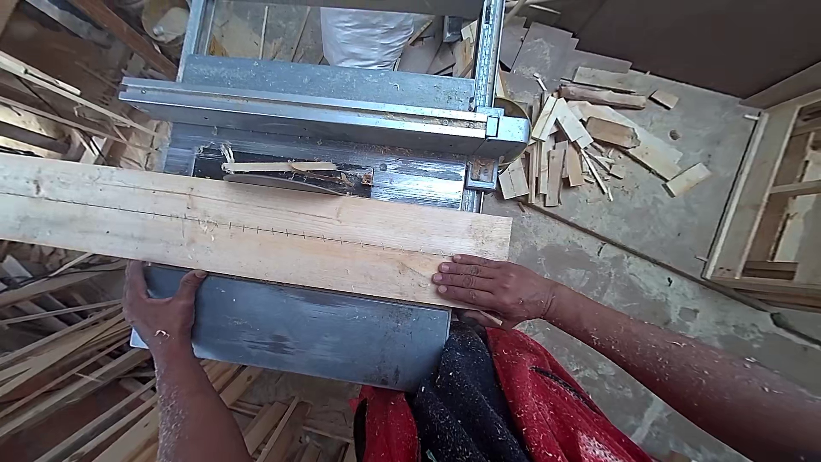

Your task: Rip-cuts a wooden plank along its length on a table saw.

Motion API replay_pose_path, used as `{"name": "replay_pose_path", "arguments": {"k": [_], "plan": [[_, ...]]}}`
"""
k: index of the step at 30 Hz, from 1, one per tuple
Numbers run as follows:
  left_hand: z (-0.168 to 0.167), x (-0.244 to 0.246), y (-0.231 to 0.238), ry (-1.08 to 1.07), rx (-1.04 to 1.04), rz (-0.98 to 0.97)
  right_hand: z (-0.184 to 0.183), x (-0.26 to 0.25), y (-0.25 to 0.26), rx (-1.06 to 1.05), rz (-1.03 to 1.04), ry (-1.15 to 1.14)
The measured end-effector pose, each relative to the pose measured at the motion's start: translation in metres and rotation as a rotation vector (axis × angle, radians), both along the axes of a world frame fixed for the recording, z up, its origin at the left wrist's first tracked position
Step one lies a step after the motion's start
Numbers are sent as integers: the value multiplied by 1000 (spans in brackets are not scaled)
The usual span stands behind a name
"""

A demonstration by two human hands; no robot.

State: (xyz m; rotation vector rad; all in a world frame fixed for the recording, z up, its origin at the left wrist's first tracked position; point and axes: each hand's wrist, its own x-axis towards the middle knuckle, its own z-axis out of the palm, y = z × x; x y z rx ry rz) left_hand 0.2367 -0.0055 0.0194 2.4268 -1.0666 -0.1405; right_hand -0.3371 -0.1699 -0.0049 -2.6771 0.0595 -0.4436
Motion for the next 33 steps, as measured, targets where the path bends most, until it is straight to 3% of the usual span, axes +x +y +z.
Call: {"name": "replay_pose_path", "arguments": {"k": [33], "plan": [[8,6,-6,121,-33,-8,-1,17,1,54,11,16]]}}
